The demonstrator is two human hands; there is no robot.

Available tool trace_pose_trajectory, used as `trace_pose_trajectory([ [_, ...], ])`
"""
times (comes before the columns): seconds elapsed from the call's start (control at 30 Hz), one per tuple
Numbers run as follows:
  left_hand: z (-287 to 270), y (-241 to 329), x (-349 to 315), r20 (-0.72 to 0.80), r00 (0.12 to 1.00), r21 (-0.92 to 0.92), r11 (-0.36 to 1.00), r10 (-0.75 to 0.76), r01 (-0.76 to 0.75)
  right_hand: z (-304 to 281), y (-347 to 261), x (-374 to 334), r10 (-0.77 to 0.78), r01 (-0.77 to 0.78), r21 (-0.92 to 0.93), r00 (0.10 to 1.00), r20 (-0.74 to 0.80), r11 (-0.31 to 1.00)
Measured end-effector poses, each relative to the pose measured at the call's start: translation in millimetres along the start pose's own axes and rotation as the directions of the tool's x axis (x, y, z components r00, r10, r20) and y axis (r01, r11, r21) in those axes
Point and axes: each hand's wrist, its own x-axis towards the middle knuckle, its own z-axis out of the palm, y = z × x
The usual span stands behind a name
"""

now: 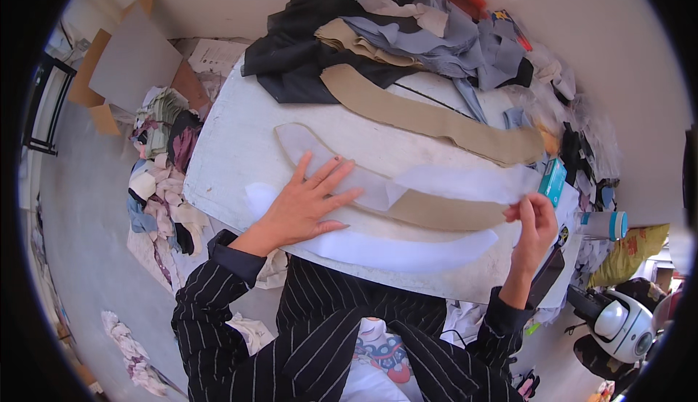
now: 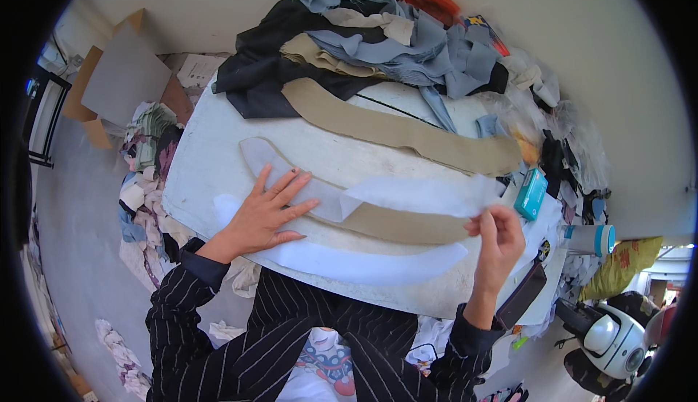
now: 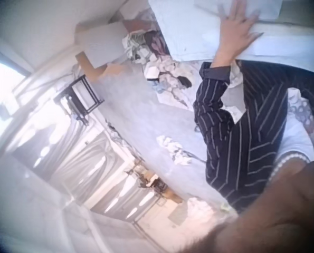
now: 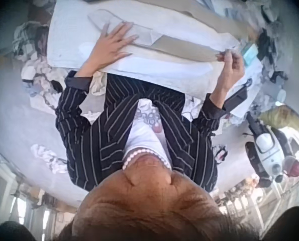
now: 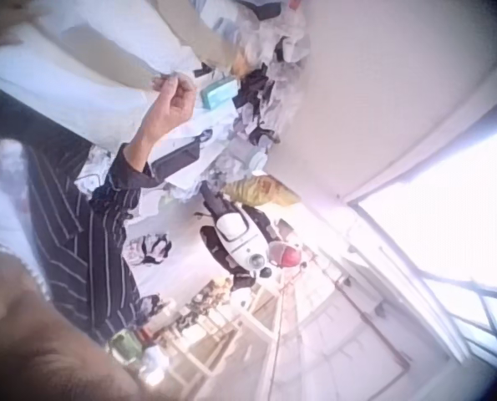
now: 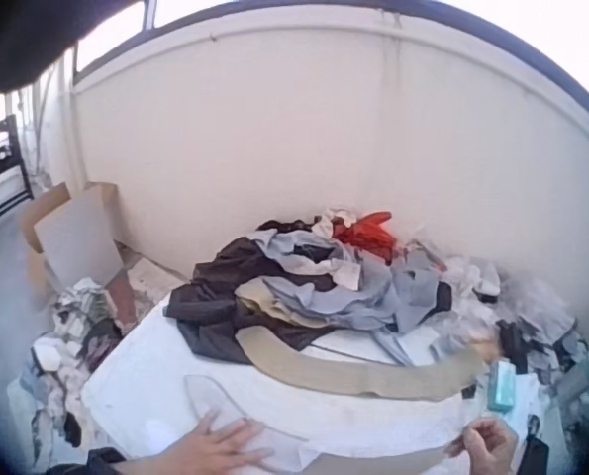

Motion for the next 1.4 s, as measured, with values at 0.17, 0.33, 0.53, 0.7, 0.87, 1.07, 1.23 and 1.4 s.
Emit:
trace_pose_trajectory([
  [0.17,-3.2,0.4,1.8,0.035,0.999,0.021,1.0,-0.003,0.002,-43.3,41.9,-26.0,0.084,-0.072,0.077,0.983,-0.163,0.994],
  [0.33,-7.9,2.8,4.0,0.047,0.999,0.024,1.0,-0.012,0.011,-59.8,83.0,-25.2,0.169,-0.152,0.103,0.969,-0.183,0.983],
  [0.53,-15.7,5.4,8.9,0.113,0.993,0.024,1.0,-0.018,0.016,-56.6,101.4,-22.3,0.186,-0.182,0.04,0.968,-0.169,0.982],
  [0.7,-15.1,6.2,9.8,0.099,0.995,0.023,1.0,-0.017,0.015,-61.4,97.9,-22.4,0.176,-0.189,-0.032,0.955,-0.24,0.981],
  [0.87,-11.6,7.4,10.7,0.061,0.998,0.018,1.0,-0.012,0.011,-56.3,85.4,-19.3,0.114,-0.163,-0.246,0.973,-0.203,0.955],
  [1.07,-13.4,6.5,10.9,0.047,0.999,0.011,1.0,-0.004,0.003,-49.9,65.5,2.7,0.124,-0.134,-0.608,0.991,-0.057,0.783],
  [1.23,-16.5,7.9,9.4,0.065,0.998,0.011,1.0,-0.016,0.015,-63.4,89.0,8.2,0.181,-0.17,-0.444,0.983,-0.019,0.88],
  [1.4,-15.7,3.4,11.8,0.118,0.993,0.037,0.999,-0.018,0.014,-72.8,78.3,19.7,0.188,-0.163,-0.345,0.981,0.041,0.924],
])
